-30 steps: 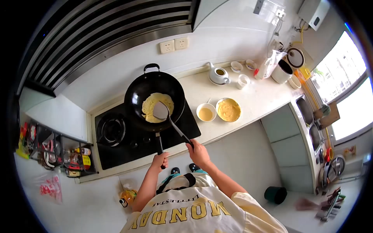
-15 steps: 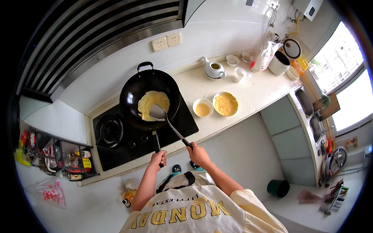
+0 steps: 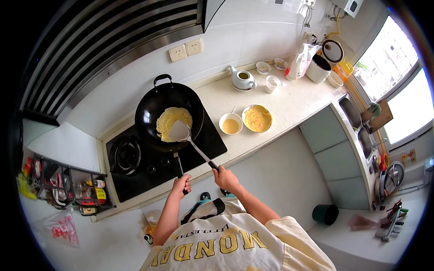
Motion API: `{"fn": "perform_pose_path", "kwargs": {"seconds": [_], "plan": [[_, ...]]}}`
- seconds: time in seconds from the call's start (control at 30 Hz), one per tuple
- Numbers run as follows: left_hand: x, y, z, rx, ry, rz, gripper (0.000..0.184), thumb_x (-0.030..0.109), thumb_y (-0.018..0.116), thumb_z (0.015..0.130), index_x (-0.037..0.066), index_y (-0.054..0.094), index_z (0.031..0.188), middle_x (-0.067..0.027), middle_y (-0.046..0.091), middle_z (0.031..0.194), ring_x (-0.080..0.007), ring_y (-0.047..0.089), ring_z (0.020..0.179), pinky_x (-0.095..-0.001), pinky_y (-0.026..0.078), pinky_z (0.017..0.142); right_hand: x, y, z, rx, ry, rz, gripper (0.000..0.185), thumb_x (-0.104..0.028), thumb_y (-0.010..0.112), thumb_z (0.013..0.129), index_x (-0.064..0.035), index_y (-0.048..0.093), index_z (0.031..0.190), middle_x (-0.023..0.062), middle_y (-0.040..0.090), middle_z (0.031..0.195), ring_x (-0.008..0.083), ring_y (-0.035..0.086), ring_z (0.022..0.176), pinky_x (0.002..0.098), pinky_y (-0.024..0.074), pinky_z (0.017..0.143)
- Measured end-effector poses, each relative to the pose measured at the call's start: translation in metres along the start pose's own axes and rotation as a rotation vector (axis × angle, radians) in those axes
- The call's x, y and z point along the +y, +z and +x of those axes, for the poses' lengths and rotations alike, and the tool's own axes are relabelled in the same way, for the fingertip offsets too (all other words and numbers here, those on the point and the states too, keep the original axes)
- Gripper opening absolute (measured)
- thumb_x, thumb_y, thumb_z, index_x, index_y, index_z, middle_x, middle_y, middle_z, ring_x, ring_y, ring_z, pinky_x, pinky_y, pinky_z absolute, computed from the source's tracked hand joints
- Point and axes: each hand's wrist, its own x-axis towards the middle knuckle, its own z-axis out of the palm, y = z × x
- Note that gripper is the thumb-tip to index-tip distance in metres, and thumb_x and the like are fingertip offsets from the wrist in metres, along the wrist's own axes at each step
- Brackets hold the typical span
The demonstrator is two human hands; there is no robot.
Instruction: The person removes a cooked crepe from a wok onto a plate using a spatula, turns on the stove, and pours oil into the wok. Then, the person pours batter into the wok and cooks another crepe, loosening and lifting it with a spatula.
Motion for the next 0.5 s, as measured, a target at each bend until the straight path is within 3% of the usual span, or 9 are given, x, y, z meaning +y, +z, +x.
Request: {"fn": "perform_pose_path", "kwargs": {"seconds": [0.5], "plan": [[0.0003, 0.0035, -0.0016, 0.034, 0.003, -0.002, 0.030, 0.020, 0.064, 0.079, 0.014, 0.041, 0.061, 0.0025, 0.038, 0.049, -0.0110, 0.038, 0.037, -0.0301, 0.033, 0.038, -0.0061, -0.0058, -0.0001, -0.060, 0.029, 0.022, 0.046, -0.042, 0.039, 0.096, 0.0026, 0.051, 0.098, 0.0320, 0.062, 0.084, 0.0512, 0.059, 0.082, 0.0568, 0.0465, 0.075]]}}
